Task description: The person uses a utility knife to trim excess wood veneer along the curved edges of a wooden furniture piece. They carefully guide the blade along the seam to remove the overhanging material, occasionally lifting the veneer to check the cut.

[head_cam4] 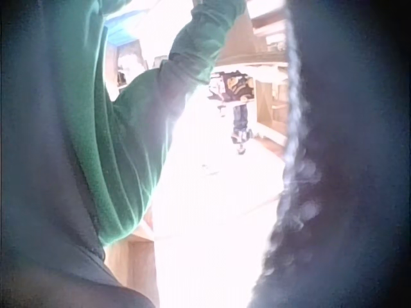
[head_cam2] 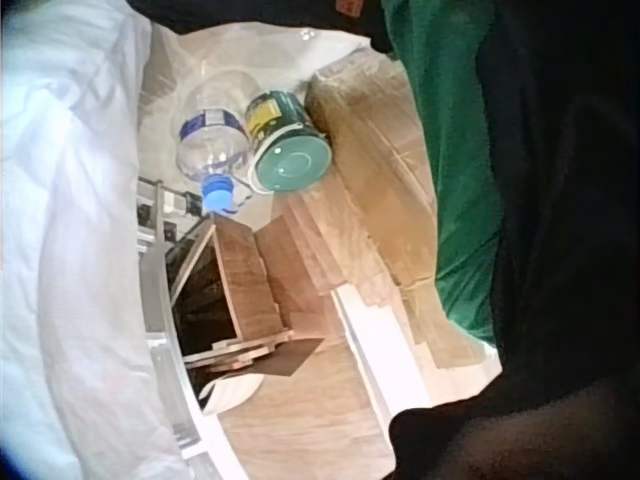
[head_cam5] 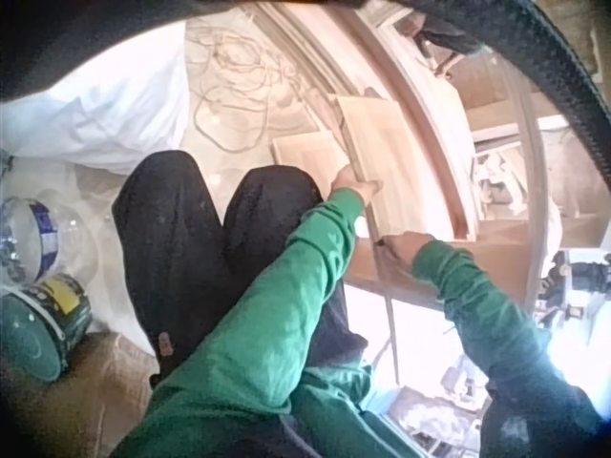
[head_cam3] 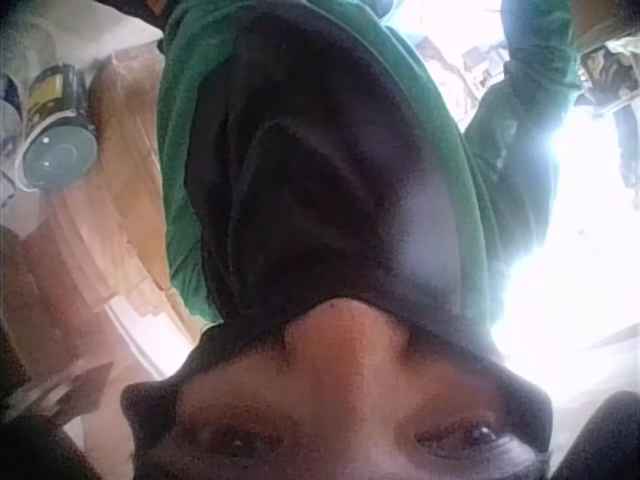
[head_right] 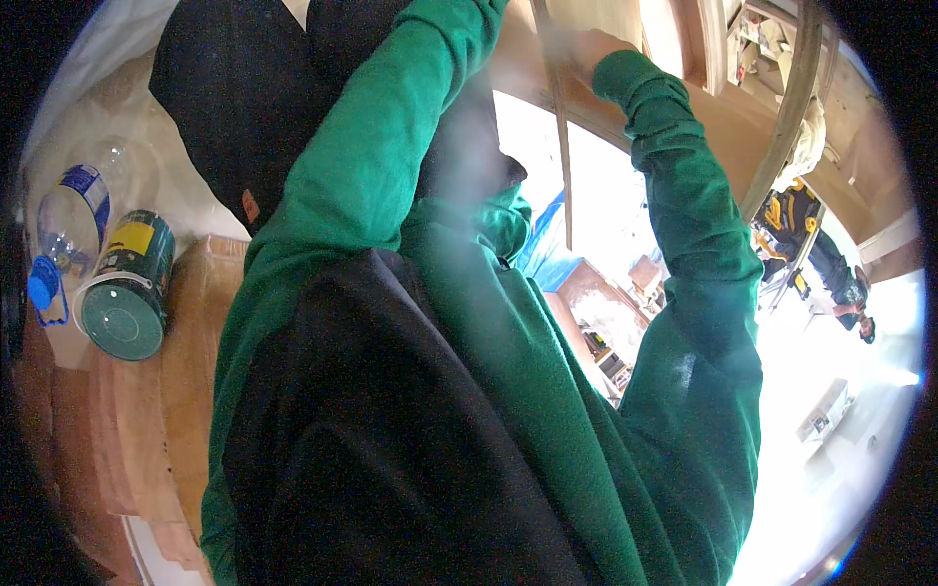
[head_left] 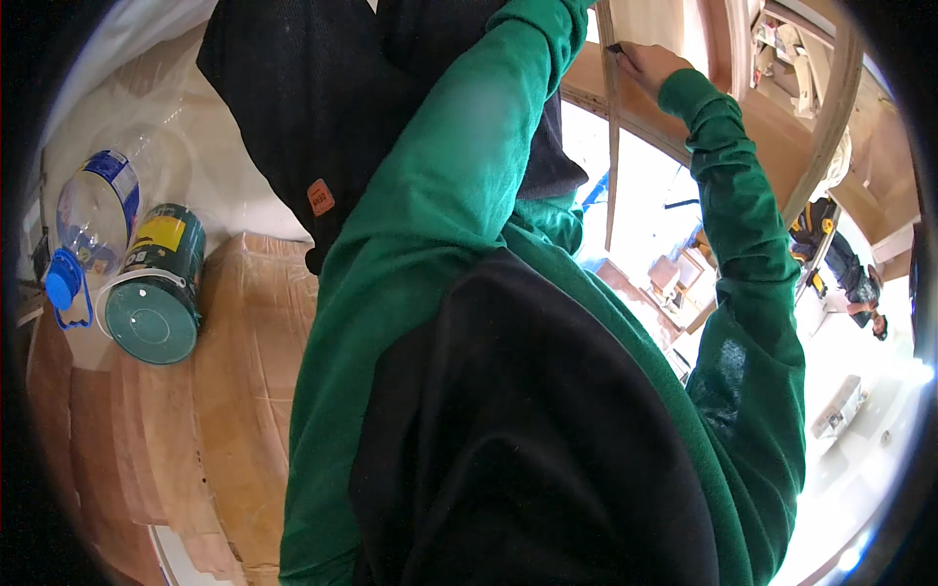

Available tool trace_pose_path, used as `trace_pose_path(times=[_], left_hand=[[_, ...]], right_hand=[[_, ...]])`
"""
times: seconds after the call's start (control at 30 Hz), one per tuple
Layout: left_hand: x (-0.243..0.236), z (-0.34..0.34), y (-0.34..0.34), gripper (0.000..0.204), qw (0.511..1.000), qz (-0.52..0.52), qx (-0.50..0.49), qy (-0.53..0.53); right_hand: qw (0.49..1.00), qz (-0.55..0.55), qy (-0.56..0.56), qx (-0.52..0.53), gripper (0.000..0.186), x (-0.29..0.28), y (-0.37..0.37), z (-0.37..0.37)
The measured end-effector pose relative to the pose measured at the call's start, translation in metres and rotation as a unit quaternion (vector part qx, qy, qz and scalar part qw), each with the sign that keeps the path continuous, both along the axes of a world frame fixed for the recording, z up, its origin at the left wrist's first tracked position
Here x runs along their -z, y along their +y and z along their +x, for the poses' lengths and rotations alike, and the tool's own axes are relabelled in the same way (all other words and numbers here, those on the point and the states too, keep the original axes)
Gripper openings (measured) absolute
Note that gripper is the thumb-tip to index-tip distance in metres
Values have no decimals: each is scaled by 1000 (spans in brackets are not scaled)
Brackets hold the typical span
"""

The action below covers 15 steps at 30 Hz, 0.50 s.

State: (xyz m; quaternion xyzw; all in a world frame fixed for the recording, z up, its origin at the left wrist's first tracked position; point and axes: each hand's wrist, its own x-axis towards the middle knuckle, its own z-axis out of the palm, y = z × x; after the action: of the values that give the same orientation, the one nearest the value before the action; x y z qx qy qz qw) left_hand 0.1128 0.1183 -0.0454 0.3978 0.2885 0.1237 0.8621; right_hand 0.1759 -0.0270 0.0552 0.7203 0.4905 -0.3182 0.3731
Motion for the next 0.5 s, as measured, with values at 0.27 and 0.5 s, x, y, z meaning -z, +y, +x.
trace_pose_path(times=[0.27, 0.5], left_hand=[[13, 8, -5, 44, 999, -7, -26, -41], [3, 2, 3, 46, 1000, -25, 5, -13]], right_hand=[[1000, 2, 5, 20, 32, -13, 5, -10], [998, -43, -45, 2, 30, -1, 6, -9]])
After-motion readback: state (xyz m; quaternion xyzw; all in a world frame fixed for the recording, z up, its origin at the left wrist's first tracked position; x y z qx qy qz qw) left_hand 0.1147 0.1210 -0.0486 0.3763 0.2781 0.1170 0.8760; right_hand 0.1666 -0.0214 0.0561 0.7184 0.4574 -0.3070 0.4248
